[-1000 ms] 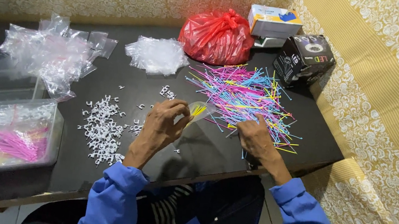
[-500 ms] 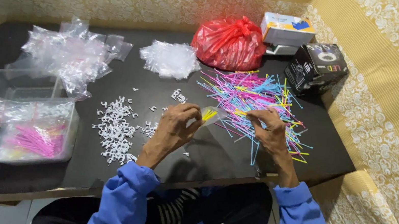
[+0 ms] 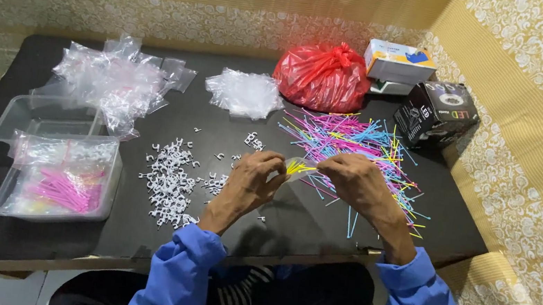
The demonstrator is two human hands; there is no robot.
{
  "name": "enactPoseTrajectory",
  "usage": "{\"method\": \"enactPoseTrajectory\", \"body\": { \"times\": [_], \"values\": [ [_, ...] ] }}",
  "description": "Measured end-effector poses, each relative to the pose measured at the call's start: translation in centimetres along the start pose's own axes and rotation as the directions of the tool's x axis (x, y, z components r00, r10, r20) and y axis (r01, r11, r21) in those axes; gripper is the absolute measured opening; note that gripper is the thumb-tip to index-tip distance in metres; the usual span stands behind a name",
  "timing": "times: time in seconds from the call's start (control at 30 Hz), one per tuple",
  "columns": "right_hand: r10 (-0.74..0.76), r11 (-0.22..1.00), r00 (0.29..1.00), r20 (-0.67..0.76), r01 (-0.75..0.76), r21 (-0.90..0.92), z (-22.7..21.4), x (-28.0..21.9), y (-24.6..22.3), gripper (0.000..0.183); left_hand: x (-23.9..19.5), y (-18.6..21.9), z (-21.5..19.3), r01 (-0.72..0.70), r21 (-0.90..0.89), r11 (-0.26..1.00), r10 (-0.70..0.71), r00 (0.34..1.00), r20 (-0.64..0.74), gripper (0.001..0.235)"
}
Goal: The person sits at a table and sorts small white plastic clips and colorful cable ties into clear plastic bags. They pick up clips and ties, place them into bags, and set the filled bags into a plastic container.
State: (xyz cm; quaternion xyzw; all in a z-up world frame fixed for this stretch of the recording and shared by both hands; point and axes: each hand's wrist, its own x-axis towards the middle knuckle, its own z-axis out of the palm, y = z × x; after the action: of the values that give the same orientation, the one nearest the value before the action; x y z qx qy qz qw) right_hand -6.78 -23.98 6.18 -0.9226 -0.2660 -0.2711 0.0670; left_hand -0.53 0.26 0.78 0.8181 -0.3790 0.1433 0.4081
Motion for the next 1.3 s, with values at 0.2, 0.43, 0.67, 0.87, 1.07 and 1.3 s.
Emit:
{"method": "enactPoseTrajectory", "body": {
  "times": [0.2, 0.43, 0.67, 0.87, 1.07, 1.3],
  "values": [
    [-0.013, 1.0, 0.988, 0.157, 0.01, 0.016, 1.8, 0.6, 0.6, 0.009, -0.2, 0.0, 1.0, -0.042, -0.031, 0.999, 0.043, 0.998, 0.038, 0.007],
    [0.043, 0.988, 0.938, 0.345, -0.092, 0.125, 2.9, 1.3, 0.4, 0.015, 0.0, 0.3, 1.5, -0.047, 0.009, 0.999, 0.047, 0.997, 0.058, 0.008],
    [0.133, 0.956, 0.925, 0.356, -0.215, 0.202, 2.7, 0.5, 2.0, 0.024, 0.1, 0.2, 1.4, -0.031, -0.021, 0.999, 0.032, 0.998, 0.051, 0.009],
    [0.277, 0.896, 0.907, 0.316, -0.363, 0.255, 3.7, -2.9, 6.2, 0.032, 0.1, -0.6, 1.4, -0.025, -0.081, 0.996, 0.027, 0.999, 0.032, 0.009],
    [0.349, 0.882, 0.903, 0.25, -0.407, 0.237, 7.1, -6.3, 8.6, 0.033, 0.5, 0.0, 0.6, -0.032, -0.176, 0.984, 0.032, 0.999, -0.002, 0.01],
    [0.293, 0.824, 0.951, 0.1, -0.304, 0.479, 6.2, -5.1, 5.6, 0.08, 1.4, 1.1, 0.2, -0.024, -0.309, 0.951, 0.026, 1.0, 0.003, 0.009]
  ]
}}
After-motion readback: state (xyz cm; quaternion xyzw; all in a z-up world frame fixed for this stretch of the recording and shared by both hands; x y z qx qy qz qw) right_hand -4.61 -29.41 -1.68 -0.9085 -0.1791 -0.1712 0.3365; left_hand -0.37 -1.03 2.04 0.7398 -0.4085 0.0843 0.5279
